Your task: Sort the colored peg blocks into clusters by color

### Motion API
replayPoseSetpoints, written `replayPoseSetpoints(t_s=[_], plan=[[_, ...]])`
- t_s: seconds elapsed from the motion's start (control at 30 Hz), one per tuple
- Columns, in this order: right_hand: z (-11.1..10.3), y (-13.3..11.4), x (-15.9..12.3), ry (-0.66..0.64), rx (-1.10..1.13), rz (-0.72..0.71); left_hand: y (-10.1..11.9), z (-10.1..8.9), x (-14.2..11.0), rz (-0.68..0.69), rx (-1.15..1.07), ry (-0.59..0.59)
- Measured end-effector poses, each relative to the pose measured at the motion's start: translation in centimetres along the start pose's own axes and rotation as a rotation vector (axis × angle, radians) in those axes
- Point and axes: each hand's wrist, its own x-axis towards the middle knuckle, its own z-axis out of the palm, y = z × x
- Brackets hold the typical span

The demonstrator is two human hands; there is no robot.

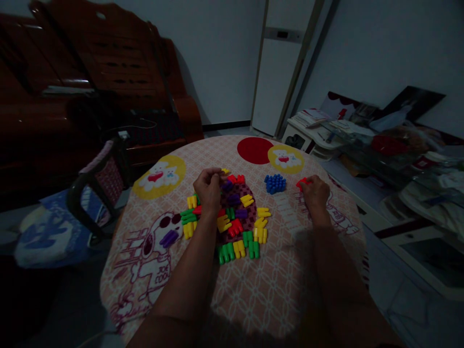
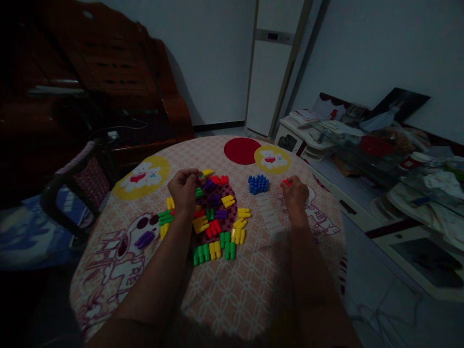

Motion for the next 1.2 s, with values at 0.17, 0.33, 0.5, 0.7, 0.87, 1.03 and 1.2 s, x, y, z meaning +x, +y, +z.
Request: replayPoseSetpoints(t_s=[0.17,0.33,0.5,0.7,0.87,1.03,1.2], plan=[[-0.1,-5.5,-2.2,-0.119,0.214,-0.313,2.0,-0.9,0.8,0.057,-0.040,0.068],[2.3,-12.0,-4.1,-0.353,0.239,-0.546,1.9,-2.3,1.9,0.044,-0.059,0.103],[5.3,-16.2,-3.7,-0.522,0.242,-0.690,2.1,-5.9,4.1,0.023,-0.056,0.246],[6.8,-20.4,-5.6,-0.624,0.345,-0.937,2.0,-10.3,5.9,-0.046,-0.040,0.415],[6.5,-21.1,-8.8,-0.785,0.433,-1.088,1.2,-10.6,5.7,-0.066,-0.052,0.397],[5.3,-17.4,-8.8,-0.833,0.481,-1.044,0.5,-10.4,5.6,-0.134,-0.054,0.367],[3.6,-14.1,-7.6,-0.756,0.525,-0.909,-0.2,-10.6,5.7,-0.199,-0.064,0.344]])
